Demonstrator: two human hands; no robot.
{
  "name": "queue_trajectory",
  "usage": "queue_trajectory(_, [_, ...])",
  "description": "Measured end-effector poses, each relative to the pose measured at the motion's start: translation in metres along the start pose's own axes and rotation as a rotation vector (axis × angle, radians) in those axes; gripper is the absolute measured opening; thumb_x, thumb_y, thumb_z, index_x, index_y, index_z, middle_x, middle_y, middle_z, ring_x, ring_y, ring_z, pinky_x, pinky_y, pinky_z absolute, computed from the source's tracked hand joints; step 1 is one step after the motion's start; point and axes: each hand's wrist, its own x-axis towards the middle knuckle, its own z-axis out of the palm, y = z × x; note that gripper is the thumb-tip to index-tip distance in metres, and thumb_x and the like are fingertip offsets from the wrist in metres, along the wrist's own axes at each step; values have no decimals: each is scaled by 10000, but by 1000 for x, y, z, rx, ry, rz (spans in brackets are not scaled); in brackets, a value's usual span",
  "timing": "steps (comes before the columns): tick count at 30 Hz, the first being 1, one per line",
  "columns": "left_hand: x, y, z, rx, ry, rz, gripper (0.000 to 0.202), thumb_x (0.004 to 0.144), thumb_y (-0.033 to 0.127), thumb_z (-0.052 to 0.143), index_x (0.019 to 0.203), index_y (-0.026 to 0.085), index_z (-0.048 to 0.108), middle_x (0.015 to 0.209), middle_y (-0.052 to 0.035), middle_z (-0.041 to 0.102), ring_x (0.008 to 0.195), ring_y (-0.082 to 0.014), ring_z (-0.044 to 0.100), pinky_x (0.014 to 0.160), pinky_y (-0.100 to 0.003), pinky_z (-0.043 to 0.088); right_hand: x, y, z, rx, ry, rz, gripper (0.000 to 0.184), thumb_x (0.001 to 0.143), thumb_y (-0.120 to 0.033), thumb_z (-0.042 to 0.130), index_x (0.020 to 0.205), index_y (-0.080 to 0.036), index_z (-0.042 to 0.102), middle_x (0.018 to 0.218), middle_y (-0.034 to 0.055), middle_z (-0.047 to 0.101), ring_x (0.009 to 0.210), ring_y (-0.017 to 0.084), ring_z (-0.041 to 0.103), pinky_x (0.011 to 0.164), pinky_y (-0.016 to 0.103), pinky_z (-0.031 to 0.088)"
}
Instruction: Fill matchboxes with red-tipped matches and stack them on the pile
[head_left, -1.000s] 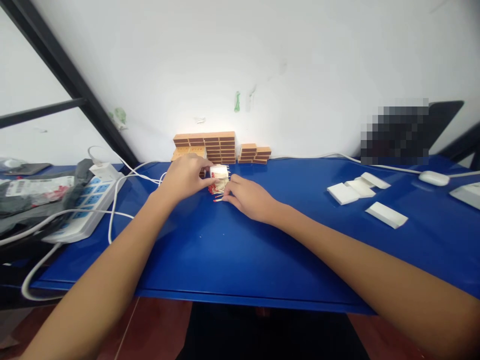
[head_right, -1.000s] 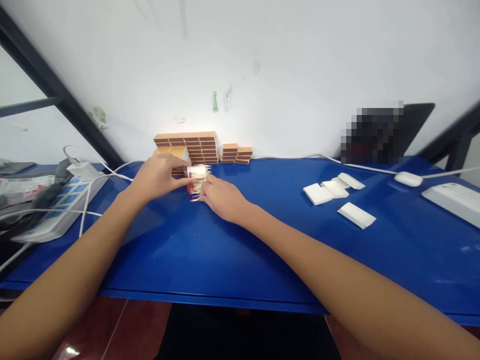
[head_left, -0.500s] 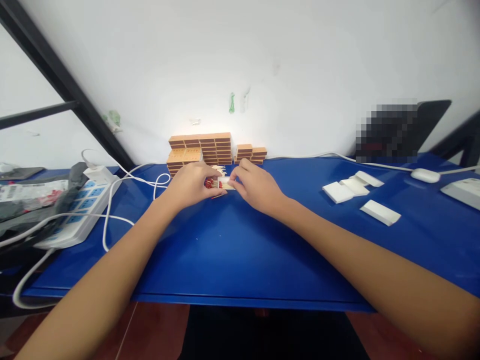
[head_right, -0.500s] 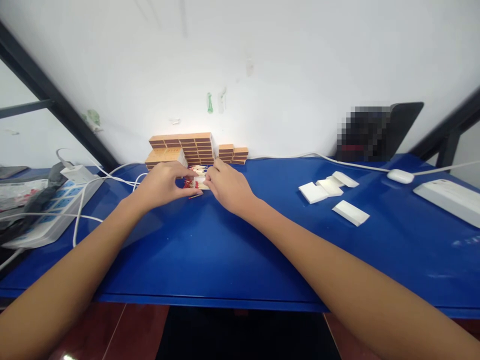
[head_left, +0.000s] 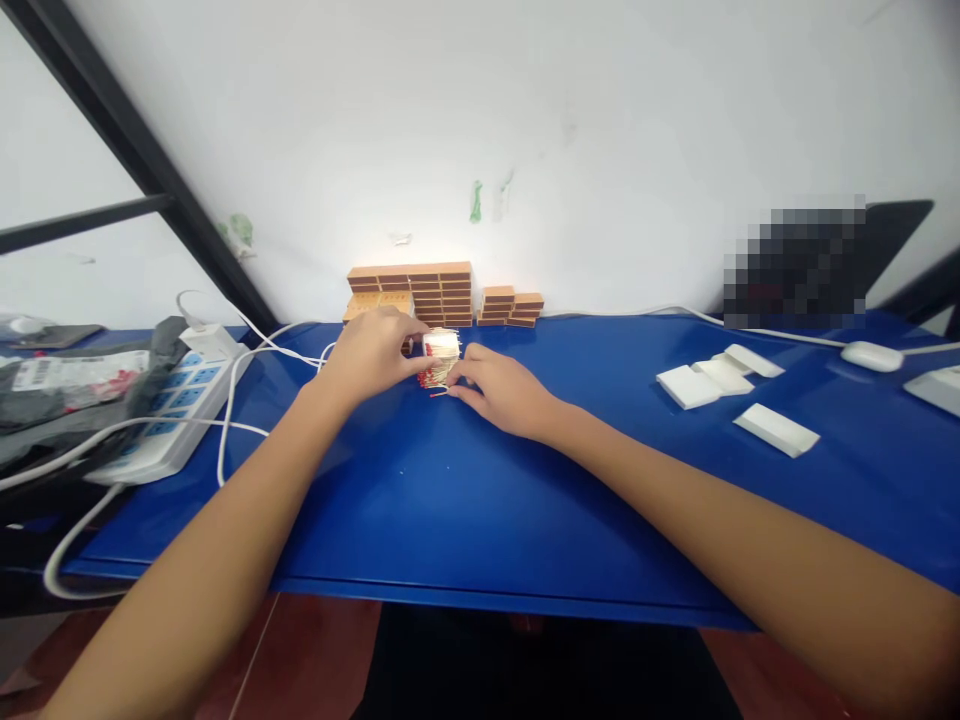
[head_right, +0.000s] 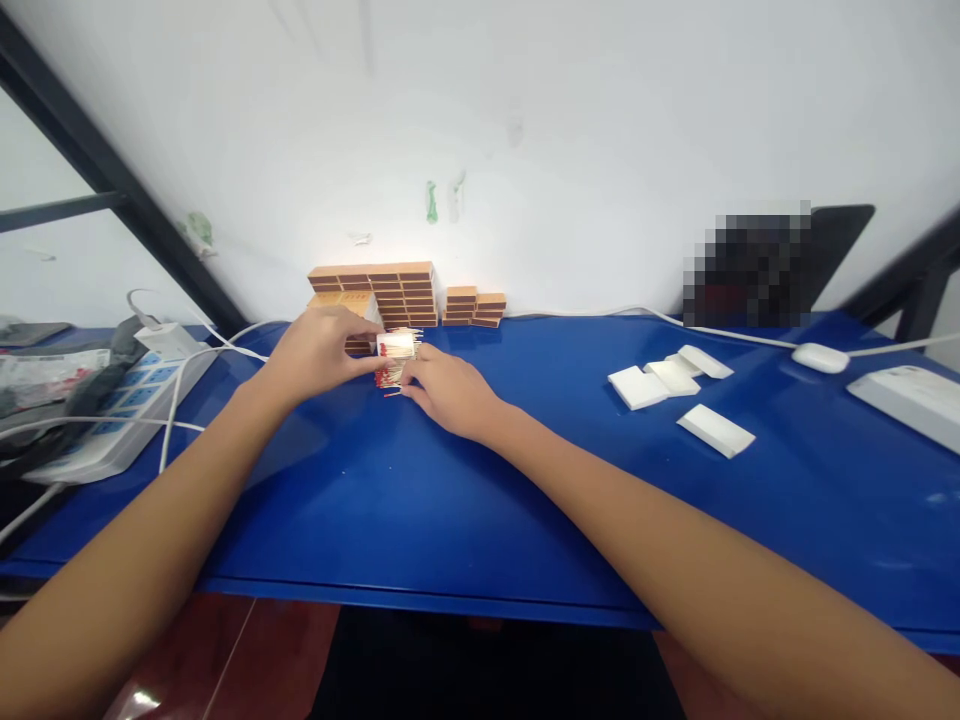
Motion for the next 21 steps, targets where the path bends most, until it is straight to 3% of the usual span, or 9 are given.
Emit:
queue_trajectory(6, [0,1,0,3,-14,18,224,866,389,819,979,196,809,907,-95,798,844,-288,714,729,-366,476,2,-3,1,-7,-42,83,79,1032,-202,628,1002,-177,697,1044,60,627,798,162,562,719,292,383])
queue_trajectory(11, [0,-1,1,24,-23,8,234,845,386,847,968,191,810,921,-104,801,865,-298,720,741,-370,476,-6,-4,-16,-14,-104,89,97,1047,-206,607,1000,-177,687,1058,72,629,814,173,583,756,305,415])
queue_trajectory(16, [-1,5,2,5,-49,23,241,849,412,852,928,190,799,895,-102,795,820,-285,713,680,-349,443,-6,2,-33,-21,-25,66,106,1047,-257,619,1005,-186,685,1037,69,622,838,188,582,788,317,429])
queue_trajectory(21, [0,16,5,-22,-60,64,302,839,457,869,938,179,802,882,-108,799,795,-282,711,659,-342,428,-4,13,-36,-46,61,66,101,1040,-243,613,997,-179,679,1033,77,633,867,198,587,797,323,426])
